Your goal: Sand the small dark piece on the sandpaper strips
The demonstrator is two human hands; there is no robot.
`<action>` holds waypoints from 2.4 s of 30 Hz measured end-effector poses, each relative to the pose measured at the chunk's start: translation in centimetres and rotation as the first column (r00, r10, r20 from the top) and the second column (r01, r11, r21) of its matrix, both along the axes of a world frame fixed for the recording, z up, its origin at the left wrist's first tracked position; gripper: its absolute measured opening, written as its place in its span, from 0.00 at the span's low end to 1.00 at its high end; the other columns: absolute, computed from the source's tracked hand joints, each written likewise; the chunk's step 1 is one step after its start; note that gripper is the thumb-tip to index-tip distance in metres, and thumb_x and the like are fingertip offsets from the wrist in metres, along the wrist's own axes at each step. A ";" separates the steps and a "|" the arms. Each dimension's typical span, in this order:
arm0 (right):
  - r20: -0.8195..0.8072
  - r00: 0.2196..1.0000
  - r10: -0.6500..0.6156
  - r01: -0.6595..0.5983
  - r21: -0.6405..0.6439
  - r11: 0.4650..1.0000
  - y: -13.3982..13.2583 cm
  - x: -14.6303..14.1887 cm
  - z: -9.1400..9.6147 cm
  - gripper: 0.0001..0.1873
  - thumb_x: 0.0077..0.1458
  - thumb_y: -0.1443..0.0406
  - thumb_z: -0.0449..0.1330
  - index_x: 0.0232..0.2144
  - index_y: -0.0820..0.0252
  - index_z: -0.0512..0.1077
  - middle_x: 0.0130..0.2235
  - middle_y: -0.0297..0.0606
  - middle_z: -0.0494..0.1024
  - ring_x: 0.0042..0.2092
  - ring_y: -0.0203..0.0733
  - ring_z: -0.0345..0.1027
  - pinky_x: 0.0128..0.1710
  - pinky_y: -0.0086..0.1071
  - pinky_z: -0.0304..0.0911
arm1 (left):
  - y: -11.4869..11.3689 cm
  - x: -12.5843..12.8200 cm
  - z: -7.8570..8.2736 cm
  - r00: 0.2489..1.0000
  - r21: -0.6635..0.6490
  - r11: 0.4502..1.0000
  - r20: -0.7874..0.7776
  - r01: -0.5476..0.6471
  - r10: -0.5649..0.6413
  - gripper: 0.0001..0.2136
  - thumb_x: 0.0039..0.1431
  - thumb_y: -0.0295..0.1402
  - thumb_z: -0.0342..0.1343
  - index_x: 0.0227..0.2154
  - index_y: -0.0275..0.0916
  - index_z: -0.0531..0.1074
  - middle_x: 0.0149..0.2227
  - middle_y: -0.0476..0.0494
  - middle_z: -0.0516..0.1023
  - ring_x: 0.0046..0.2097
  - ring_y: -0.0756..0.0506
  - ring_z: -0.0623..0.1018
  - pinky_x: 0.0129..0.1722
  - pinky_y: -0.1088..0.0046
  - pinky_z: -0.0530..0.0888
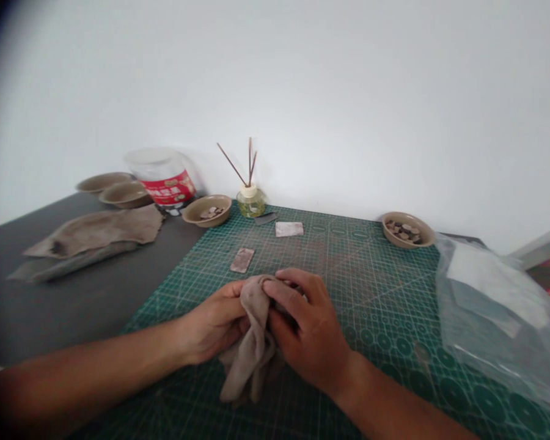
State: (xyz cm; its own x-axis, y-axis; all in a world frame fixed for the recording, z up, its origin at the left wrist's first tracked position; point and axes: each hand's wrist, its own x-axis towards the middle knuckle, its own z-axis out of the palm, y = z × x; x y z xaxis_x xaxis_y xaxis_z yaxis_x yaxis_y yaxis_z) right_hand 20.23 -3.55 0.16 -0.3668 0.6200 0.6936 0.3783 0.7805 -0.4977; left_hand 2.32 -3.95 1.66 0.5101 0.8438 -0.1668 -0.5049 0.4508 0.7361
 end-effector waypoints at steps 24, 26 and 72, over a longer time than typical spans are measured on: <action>-0.061 0.997 0.037 -0.043 -0.100 0.994 0.0 0.1 0.5 0.20 0.62 0.71 0.57 0.56 0.54 0.68 0.53 0.43 0.70 0.56 0.45 0.65 0.57 0.44 0.66 | 0.3 -0.4 -0.1 0.998 -0.015 1.000 -0.055 0.002 -0.003 0.08 0.51 0.28 0.66 0.35 0.31 0.78 0.32 0.41 0.81 0.32 0.48 0.79 0.37 0.74 0.76; -0.045 0.997 0.060 -0.065 -0.113 0.991 0.0 0.1 0.5 0.21 0.63 0.70 0.56 0.57 0.54 0.68 0.54 0.44 0.70 0.57 0.46 0.64 0.58 0.46 0.65 | 0.2 -0.4 -0.2 0.998 -0.014 1.000 -0.064 0.008 -0.008 0.09 0.50 0.28 0.67 0.35 0.32 0.77 0.31 0.42 0.80 0.32 0.48 0.79 0.36 0.74 0.76; 0.174 0.951 -0.255 0.225 0.177 0.958 3.5 -1.0 -1.0 0.18 0.59 0.65 0.60 0.52 0.58 0.74 0.54 0.49 0.72 0.56 0.56 0.62 0.59 0.51 0.59 | 3.4 2.0 -2.9 0.942 0.212 0.935 -0.120 -0.284 0.313 0.12 0.64 0.39 0.59 0.40 0.33 0.76 0.37 0.43 0.81 0.41 0.46 0.80 0.46 0.65 0.76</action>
